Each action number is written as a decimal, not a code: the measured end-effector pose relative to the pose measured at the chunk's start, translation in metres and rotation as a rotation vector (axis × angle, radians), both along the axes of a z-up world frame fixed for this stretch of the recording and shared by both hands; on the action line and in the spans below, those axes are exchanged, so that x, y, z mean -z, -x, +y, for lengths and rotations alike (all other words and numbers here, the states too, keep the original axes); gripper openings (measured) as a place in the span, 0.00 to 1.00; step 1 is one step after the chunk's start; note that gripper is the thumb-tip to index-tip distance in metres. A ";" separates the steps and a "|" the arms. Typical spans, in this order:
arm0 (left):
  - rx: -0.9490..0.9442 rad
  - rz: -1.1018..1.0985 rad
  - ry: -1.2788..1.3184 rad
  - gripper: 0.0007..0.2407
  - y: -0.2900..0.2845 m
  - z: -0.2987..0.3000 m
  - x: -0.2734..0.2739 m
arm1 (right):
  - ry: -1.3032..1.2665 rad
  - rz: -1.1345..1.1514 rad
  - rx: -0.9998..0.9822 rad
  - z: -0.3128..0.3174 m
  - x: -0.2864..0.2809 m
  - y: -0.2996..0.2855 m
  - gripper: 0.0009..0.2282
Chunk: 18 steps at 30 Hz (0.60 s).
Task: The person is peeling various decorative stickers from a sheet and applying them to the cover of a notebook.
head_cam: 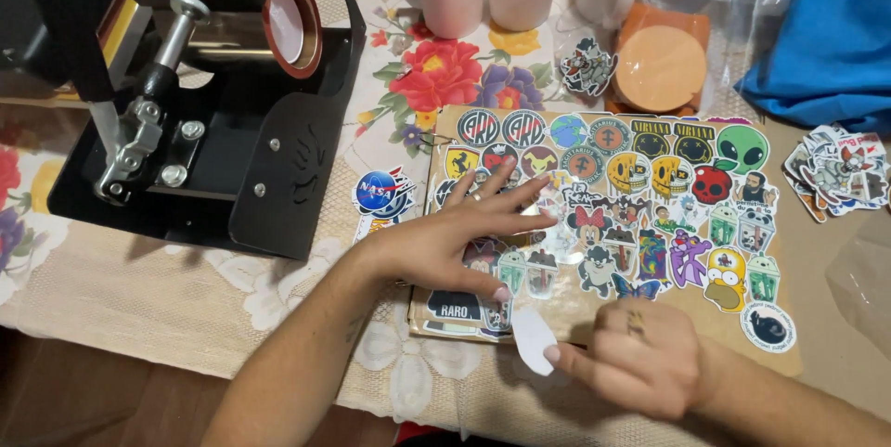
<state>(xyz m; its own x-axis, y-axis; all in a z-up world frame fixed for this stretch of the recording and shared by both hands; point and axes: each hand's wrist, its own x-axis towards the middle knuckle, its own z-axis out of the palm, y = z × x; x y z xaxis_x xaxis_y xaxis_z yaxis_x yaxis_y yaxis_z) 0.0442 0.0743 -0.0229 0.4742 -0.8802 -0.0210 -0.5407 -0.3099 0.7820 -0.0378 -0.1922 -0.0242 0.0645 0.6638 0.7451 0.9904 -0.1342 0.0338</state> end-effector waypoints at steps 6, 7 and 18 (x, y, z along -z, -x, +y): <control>-0.501 0.450 0.385 0.14 0.040 -0.043 0.002 | 0.162 -0.328 0.008 -0.016 -0.027 -0.005 0.02; -0.494 0.449 0.381 0.14 0.046 -0.047 0.003 | 0.160 -0.330 0.015 -0.019 -0.024 -0.007 0.02; -0.701 1.043 0.662 0.07 0.066 -0.065 0.026 | 0.014 -0.021 0.593 -0.025 0.005 0.003 0.09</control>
